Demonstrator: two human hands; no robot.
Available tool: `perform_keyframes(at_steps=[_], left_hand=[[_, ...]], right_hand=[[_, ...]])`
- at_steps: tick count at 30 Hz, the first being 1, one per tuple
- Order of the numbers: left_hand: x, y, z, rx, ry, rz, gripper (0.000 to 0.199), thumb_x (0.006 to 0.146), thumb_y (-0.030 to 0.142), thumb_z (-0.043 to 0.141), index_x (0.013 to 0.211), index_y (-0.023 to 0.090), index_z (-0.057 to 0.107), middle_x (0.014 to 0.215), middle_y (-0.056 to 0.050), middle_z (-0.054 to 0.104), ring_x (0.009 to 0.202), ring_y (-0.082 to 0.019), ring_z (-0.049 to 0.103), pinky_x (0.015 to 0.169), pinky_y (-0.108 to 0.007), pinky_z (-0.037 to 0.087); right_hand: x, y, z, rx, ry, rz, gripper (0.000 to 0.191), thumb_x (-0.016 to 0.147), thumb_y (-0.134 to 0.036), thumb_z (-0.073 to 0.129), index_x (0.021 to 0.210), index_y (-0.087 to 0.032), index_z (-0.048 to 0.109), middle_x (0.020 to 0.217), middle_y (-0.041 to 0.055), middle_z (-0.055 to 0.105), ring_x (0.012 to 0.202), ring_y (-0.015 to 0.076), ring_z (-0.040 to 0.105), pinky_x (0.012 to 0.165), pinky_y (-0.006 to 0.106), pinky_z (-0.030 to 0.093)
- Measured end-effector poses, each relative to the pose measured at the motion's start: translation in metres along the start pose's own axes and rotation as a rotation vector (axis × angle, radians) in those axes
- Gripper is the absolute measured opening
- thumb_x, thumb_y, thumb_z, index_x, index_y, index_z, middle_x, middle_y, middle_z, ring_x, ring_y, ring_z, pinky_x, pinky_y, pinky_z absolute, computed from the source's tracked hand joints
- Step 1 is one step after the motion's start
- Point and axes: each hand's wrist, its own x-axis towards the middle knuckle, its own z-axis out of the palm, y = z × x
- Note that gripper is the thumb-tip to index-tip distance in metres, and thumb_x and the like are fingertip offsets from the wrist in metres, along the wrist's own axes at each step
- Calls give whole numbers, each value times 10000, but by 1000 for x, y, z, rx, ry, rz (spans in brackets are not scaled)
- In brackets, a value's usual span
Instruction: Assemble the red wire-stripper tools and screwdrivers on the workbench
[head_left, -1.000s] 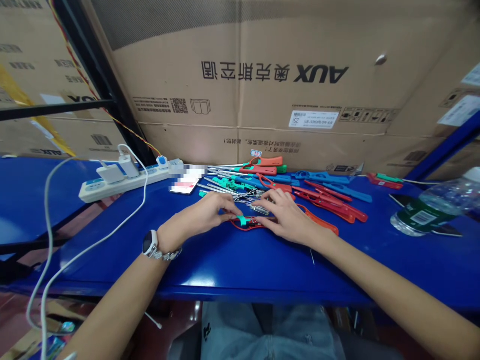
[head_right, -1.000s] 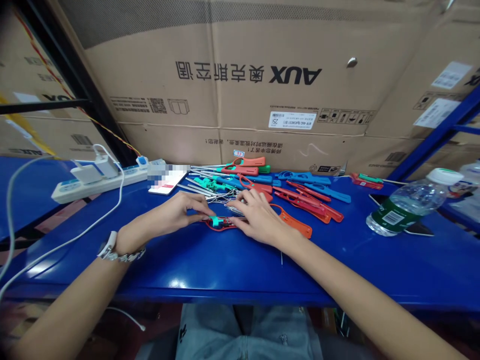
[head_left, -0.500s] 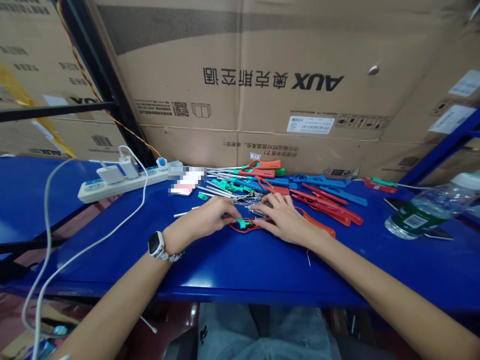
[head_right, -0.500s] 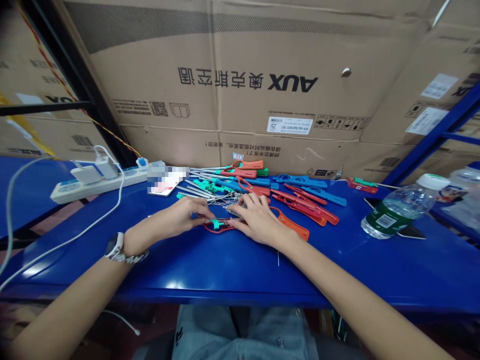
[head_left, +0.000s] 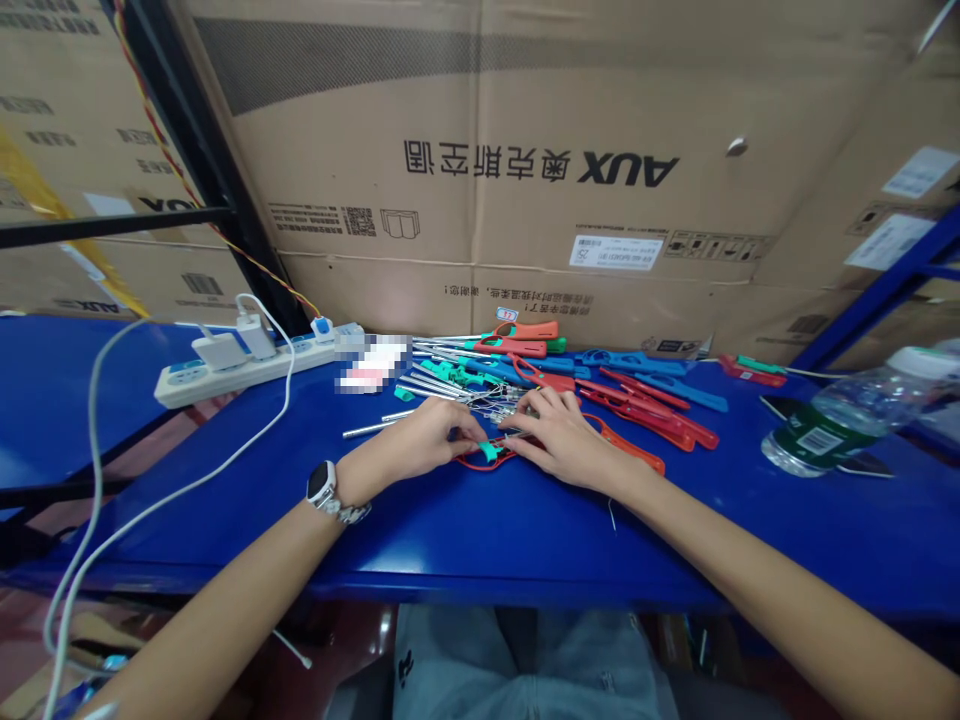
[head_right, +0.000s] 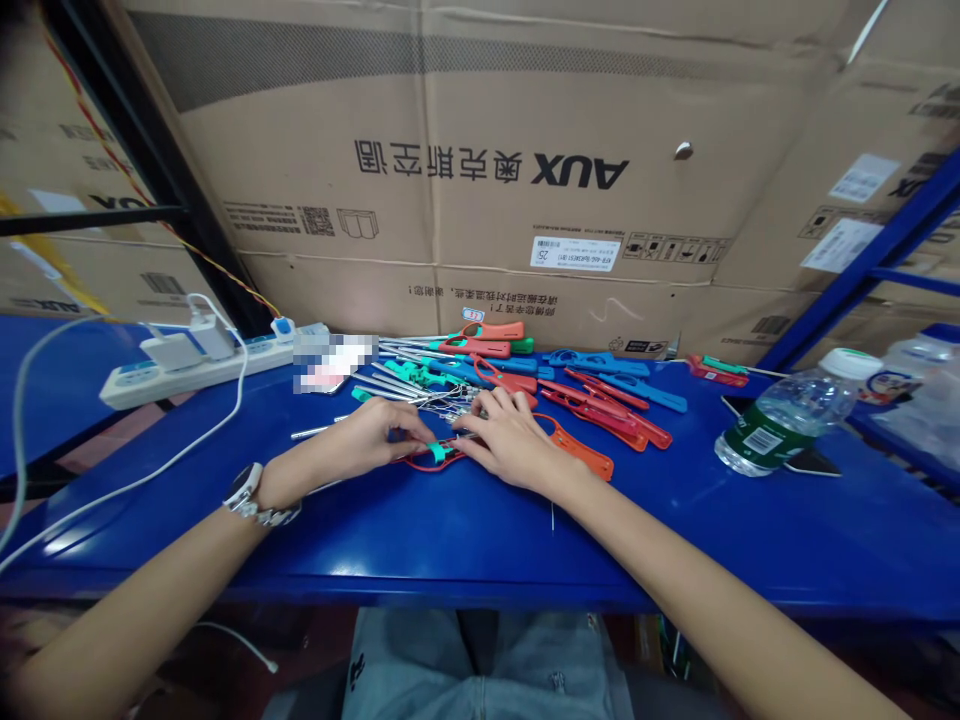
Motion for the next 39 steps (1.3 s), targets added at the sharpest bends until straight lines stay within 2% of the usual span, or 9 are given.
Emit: perform_keyframes(at_steps=[7, 9, 12, 16, 18, 21, 25, 28, 39], left_hand=[[0, 4, -1, -30, 9, 29, 141, 862, 71, 665, 897, 162, 766, 827, -38, 755, 714, -143, 667, 703, -265, 504], [1, 3, 0, -57, 9, 35, 135, 857, 55, 667, 868, 158, 752, 805, -31, 746, 704, -138, 661, 702, -261, 500], [1, 2, 1, -97, 24, -1, 113, 854, 52, 668, 867, 150, 722, 794, -21, 729, 699, -137, 654, 689, -255, 502], [-7, 7, -1, 52, 99, 50, 84, 847, 139, 731, 926, 163, 716, 961, -56, 682, 866, -188, 642, 789, -312, 513], [-13, 8, -1, 123, 72, 130, 70, 883, 198, 721, 950, 186, 740, 1015, -64, 640, 926, -203, 620, 835, -333, 503], [-19, 3, 1, 177, -2, 204, 142, 952, 184, 634, 962, 211, 773, 921, -50, 611, 856, -189, 590, 788, -317, 485], [-17, -6, 2, 223, -3, 261, 286, 1016, 164, 508, 932, 194, 780, 890, -66, 603, 805, -180, 556, 722, -302, 461], [-14, -6, 2, 258, -4, 293, 347, 1041, 170, 449, 933, 182, 779, 892, -75, 603, 826, -189, 552, 757, -319, 470], [-14, -6, 5, 273, 11, 294, 373, 1048, 176, 423, 955, 176, 784, 910, -86, 616, 838, -191, 554, 769, -325, 483]], right_hand=[[4, -26, 0, 56, 159, 83, 230, 963, -388, 621, 1088, -206, 685, 1059, 103, 656, 1036, 278, 562, 878, 429, 422], [9, -36, 4, 82, 119, 69, 233, 929, -412, 656, 1001, -192, 683, 976, 81, 666, 976, 265, 584, 854, 416, 430], [16, -44, 10, 130, 71, 112, 143, 901, -321, 673, 906, -178, 668, 901, 59, 664, 880, 229, 604, 820, 382, 448], [17, -43, 16, 180, 100, 167, 39, 872, -218, 660, 877, -180, 670, 880, 52, 648, 805, 199, 602, 775, 336, 475], [16, -42, 17, 202, 111, 184, 29, 869, -197, 651, 872, -184, 676, 882, 51, 644, 796, 194, 609, 767, 328, 488], [13, -41, 17, 240, 126, 180, 60, 880, -191, 644, 908, -180, 696, 905, 52, 652, 823, 195, 630, 792, 328, 506], [12, -40, 16, 229, 130, 167, 99, 907, -190, 628, 938, -182, 721, 899, 51, 651, 819, 189, 640, 792, 322, 518], [13, -40, 15, 177, 97, 167, 129, 918, -180, 608, 869, -178, 727, 862, 50, 636, 782, 182, 632, 752, 310, 515], [15, -40, 18, 139, 107, 226, 112, 898, -200, 623, 861, -177, 727, 857, 58, 631, 740, 179, 614, 701, 308, 488]])
